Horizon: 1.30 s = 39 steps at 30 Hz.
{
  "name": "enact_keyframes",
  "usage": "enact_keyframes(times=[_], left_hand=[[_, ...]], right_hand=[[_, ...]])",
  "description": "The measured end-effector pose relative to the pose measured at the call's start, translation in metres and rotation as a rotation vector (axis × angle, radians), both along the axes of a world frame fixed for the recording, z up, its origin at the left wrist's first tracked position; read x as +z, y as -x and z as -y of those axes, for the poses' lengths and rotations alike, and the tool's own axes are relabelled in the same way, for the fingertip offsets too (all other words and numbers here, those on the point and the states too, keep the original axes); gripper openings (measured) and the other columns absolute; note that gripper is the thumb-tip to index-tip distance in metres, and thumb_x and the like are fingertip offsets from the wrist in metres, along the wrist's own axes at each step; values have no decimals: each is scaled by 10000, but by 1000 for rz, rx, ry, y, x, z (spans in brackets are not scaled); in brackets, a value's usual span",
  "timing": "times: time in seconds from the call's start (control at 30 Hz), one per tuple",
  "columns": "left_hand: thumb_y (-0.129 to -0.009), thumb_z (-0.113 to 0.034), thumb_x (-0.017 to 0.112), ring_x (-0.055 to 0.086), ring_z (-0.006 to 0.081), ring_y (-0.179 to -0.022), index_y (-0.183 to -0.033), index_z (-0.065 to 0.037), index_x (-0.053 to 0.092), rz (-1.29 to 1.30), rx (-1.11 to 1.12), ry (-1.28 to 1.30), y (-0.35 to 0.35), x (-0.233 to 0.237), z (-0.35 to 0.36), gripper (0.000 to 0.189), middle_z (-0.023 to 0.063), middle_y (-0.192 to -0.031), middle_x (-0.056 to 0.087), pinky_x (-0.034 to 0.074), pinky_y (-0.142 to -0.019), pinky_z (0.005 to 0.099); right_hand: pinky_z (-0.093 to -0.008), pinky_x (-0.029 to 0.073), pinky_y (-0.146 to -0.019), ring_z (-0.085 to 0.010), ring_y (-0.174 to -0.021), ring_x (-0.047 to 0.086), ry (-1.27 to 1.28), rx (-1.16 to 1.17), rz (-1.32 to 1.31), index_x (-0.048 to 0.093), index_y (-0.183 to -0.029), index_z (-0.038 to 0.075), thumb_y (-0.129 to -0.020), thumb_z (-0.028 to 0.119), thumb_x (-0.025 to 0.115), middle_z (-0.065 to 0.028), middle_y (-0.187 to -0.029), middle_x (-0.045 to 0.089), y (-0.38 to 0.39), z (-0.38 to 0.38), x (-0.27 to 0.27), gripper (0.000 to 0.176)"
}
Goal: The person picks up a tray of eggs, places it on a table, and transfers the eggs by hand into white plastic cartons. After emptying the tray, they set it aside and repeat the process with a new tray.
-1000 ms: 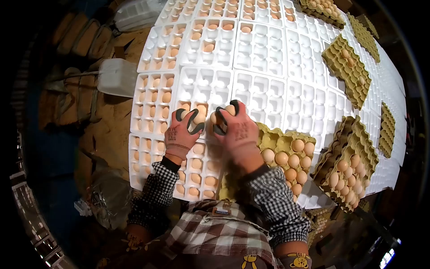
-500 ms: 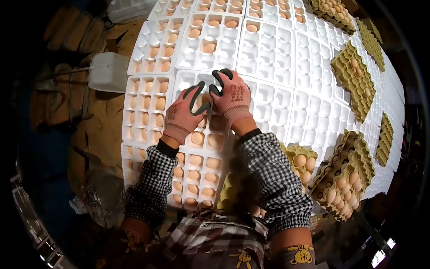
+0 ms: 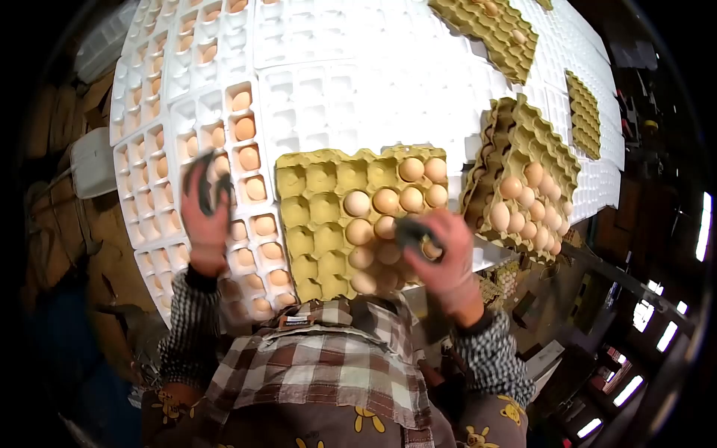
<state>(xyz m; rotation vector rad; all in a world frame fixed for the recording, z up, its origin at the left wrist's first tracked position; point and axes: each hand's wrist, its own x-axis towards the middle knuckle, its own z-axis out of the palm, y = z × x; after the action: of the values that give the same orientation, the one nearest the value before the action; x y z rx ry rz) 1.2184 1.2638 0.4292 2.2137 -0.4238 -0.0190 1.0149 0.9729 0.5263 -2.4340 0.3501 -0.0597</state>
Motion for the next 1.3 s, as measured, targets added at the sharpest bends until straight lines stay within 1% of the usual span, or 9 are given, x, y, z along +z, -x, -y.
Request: enact_keyframes(times=[0.17, 0.3, 0.4, 0.43, 0.57, 0.87, 1.1, 1.23, 1.3], left_hand=[[-697, -222, 718, 580, 344, -1026, -1164, -88, 568, -100, -1124, -314, 139, 42, 68, 509, 127, -1185, 545, 478, -893, 425], [-692, -262, 761, 574, 325, -1026, -1184, -95, 537, 201, -997, -519, 172, 30, 76, 566, 133, -1189, 518, 469, -895, 410], [-704, -207, 754, 574, 290, -1011, -1182, -79, 529, -541, -582, 283, 163, 30, 51, 544, 143, -1151, 514, 450, -919, 371], [-707, -173, 738, 572, 274, -1003, -1187, -67, 521, -826, -403, 566, 162, 30, 50, 537, 138, -1128, 508, 449, -920, 353], [-726, -271, 736, 570, 333, -1012, -1171, -73, 534, 70, -593, -391, 164, 52, 85, 527, 169, -1134, 512, 478, -859, 392], [-676, -363, 780, 627, 320, -865, -1161, -114, 546, -78, -738, -617, 153, 69, 99, 593, 137, -1056, 546, 515, -737, 399], [-692, -282, 749, 646, 291, -858, -1183, -152, 571, -121, -475, -224, 157, 42, 86, 539, 146, -1220, 539, 522, -727, 386], [-776, -262, 649, 657, 300, -835, -1123, -222, 641, 174, -587, -609, 131, 57, 107, 349, 190, -1336, 481, 538, -703, 392], [-760, -305, 660, 656, 311, -831, -1158, -234, 618, 219, -653, -767, 135, 55, 113, 407, 215, -1332, 465, 537, -699, 401]], right_hand=[[-426, 433, -921, -318, -1027, 558, 243, 252, -190, 600, -1117, 119, -580, 181, 813, -107, -1143, 566, 95, -48, -46, 582], [-301, 474, -845, -175, -926, 600, -661, -282, -51, 581, -1107, 36, -719, 112, 736, -70, -1046, 617, 116, -38, -58, 425], [-274, 475, -807, -127, -926, 581, -1246, -477, -59, 581, -1080, 8, -787, 122, 695, -39, -1018, 630, 111, -23, -35, 335], [-286, 474, -810, -144, -912, 585, -1079, -504, -173, 586, -1086, 29, -756, 92, 711, -60, -966, 635, 106, -23, -37, 359], [-395, 487, -864, -317, -1028, 583, 410, 192, -144, 600, -1124, 127, -660, 224, 775, -153, -1152, 538, 64, -37, -55, 505], [-228, 485, -711, -81, -794, 572, -1225, -356, -31, 648, -1084, 19, -858, 152, 650, -7, -909, 642, 57, 8, -34, 263], [-387, 488, -844, -295, -1002, 567, 737, 204, -156, 626, -1087, 198, -627, 268, 808, -135, -1245, 480, 14, -23, -55, 500], [-362, 516, -797, -221, -1016, 600, 178, -5, -161, 659, -1022, 113, -750, 248, 736, -114, -1248, 519, 16, -4, -22, 313], [-299, 520, -791, -159, -1009, 591, -1060, -359, -200, 637, -1110, 62, -790, 232, 738, -100, -1280, 536, 21, 20, -49, 376]])
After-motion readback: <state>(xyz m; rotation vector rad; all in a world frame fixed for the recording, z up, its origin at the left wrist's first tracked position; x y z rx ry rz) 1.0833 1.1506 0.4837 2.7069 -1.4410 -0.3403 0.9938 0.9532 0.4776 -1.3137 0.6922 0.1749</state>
